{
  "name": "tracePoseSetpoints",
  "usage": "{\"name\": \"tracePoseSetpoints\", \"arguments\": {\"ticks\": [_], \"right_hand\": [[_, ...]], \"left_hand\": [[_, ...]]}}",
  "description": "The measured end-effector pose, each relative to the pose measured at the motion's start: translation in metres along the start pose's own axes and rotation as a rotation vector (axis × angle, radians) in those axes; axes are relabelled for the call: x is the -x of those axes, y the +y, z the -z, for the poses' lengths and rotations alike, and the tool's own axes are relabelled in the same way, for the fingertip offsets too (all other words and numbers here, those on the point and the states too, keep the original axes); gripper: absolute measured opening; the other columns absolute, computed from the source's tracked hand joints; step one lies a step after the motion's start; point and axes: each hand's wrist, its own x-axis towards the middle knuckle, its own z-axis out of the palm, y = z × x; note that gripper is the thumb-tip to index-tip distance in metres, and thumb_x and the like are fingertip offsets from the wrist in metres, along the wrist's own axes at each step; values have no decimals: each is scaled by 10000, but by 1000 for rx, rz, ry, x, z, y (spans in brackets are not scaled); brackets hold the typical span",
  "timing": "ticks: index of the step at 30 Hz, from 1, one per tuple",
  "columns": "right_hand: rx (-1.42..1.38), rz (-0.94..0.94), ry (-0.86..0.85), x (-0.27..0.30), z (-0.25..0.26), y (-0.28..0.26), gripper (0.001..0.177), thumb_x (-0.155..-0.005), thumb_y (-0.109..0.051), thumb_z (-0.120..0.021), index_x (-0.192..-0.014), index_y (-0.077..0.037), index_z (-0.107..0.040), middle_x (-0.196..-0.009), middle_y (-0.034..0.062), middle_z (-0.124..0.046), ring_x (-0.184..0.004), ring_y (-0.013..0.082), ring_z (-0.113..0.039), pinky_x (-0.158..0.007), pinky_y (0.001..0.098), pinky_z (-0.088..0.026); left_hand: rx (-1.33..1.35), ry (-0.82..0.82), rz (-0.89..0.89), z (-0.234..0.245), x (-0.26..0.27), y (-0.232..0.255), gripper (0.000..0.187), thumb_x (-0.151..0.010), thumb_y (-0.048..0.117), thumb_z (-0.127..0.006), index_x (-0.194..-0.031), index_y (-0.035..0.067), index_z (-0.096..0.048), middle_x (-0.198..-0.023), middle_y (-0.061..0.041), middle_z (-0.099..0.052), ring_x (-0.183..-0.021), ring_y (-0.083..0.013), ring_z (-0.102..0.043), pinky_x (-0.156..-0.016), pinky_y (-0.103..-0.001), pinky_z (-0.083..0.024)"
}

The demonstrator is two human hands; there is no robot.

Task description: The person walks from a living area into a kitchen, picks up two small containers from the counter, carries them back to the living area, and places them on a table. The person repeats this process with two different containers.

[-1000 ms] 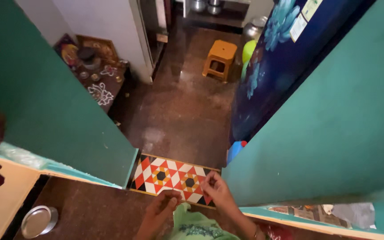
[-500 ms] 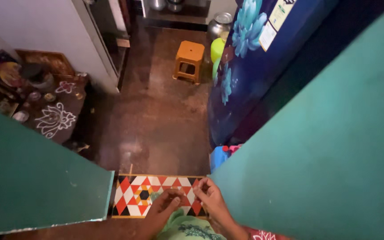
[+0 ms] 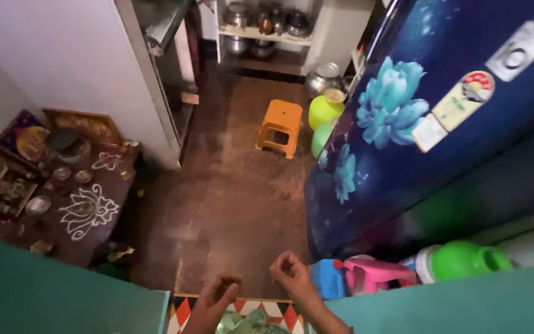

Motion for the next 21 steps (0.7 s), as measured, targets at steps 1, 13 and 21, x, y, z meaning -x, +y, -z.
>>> {"name": "tracePoseSetpoints", "arguments": {"ticks": [1, 13, 21], "right_hand": [[39, -11, 23, -12, -4, -2, 138, -969, -137, -691, -945, -116, -557, -868, -11, -602, -802, 82, -576, -720, 242, -467], [-80, -125, 167, -102, -17, -31, 130, -956, -133, -673, -949, -128, -543, -862, -11, -619, -738, 80, -589, -657, 227, -455], [-140, -47, 153, -209, 13, -30, 134, -954, -118, -688, -965, -125, -555, -881, -14, -617, -751, 86, -595, -662, 240, -461]], "left_hand": [[-10, -14, -13, 9, -9, 5, 299, -950, 209, -649, -1201, 52, -693, -1138, -62, -725, -1104, -149, -684, -938, -310, -560], [88, -245, -53, 7, -115, 89, 276, -971, 193, -657, -1201, 40, -665, -1073, -29, -700, -1007, -121, -652, -877, -287, -525], [61, -245, 4, 10, -210, 151, 294, -954, 194, -648, -1213, 56, -659, -1071, -7, -704, -1025, -103, -660, -896, -276, -518]]}}
